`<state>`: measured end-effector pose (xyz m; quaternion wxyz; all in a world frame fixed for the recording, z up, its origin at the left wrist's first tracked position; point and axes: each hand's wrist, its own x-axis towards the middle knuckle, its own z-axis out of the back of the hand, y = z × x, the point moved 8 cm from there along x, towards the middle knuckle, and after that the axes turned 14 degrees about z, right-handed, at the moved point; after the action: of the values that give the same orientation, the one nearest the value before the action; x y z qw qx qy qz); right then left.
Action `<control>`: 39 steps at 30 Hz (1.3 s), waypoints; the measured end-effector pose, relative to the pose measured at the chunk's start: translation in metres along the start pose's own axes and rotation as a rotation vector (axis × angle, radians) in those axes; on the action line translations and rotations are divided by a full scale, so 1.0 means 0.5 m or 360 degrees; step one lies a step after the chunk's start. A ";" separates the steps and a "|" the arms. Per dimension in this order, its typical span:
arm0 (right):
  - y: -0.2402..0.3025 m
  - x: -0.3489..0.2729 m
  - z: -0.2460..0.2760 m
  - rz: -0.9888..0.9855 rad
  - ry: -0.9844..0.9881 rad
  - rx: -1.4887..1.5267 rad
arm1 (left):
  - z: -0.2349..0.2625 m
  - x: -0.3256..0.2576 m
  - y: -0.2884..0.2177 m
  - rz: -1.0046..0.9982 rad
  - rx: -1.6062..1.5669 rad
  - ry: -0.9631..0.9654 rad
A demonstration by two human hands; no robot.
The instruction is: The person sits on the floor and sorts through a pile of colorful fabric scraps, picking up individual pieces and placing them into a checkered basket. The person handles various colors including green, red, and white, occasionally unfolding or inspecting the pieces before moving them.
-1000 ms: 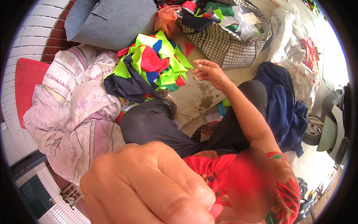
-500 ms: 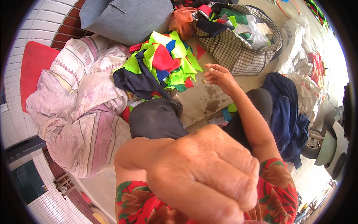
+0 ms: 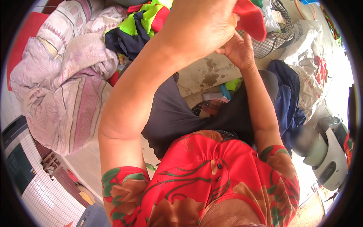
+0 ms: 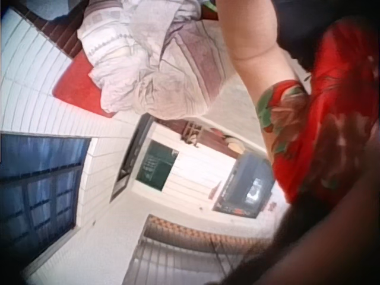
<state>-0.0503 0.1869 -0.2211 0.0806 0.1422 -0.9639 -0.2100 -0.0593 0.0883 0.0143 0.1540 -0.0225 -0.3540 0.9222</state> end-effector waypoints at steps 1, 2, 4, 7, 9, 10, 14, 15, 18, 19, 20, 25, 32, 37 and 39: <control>0.004 0.001 -0.009 -0.0026 0.0041 0.0095 | -0.016 -0.002 0.006 -0.0027 0.0173 0.0005; 0.010 0.001 -0.022 -0.0040 0.0084 0.0195 | -0.032 -0.003 0.009 -0.0063 0.0354 0.0015; 0.008 -0.008 -0.047 -0.0030 0.0154 0.0107 | -0.064 0.006 0.036 -0.0055 0.0470 -0.0002; 0.008 -0.021 -0.045 -0.0051 0.0244 -0.0123 | -0.115 0.005 0.057 -0.0095 0.0670 0.0103; 0.002 -0.026 -0.072 -0.0064 0.0275 -0.0231 | -0.131 0.009 0.061 -0.0071 0.0697 0.0215; -0.001 -0.034 -0.071 -0.0073 0.0250 -0.0297 | -0.140 0.009 0.056 -0.0046 0.0828 0.0262; -0.011 -0.053 -0.041 -0.0110 -0.0089 -0.0246 | -0.169 0.004 0.046 -0.0070 0.0818 0.0358; -0.008 -0.053 -0.037 -0.0071 -0.0185 -0.0316 | -0.170 0.005 0.044 -0.0092 0.0816 0.0377; 0.001 -0.032 -0.047 0.0034 -0.0255 -0.0283 | -0.155 0.021 0.053 -0.0041 0.0721 0.0281; 0.006 -0.024 -0.049 0.0075 -0.0259 -0.0290 | -0.151 0.023 0.061 -0.0044 0.0718 0.0270; 0.010 -0.017 -0.036 0.0124 -0.0290 -0.0287 | -0.153 0.029 0.069 0.0019 0.0728 0.0301; 0.031 -0.020 0.022 0.0253 -0.0640 -0.0196 | -0.111 0.056 0.097 0.0180 0.0638 0.0066; 0.046 -0.025 0.047 0.0239 -0.0834 -0.0318 | -0.087 0.048 0.100 0.0215 0.0771 0.0068; 0.054 -0.026 0.081 0.0282 -0.0755 -0.0372 | -0.098 0.037 0.102 0.0215 0.0821 0.0183; 0.070 -0.026 0.079 0.0311 -0.0811 -0.0476 | -0.097 0.031 0.110 0.0235 0.0822 0.0219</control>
<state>-0.0549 0.2366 -0.2427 -0.1237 -0.0219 -0.9207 -0.3696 -0.0813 0.0856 -0.0570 0.1108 -0.0708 -0.0933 0.9869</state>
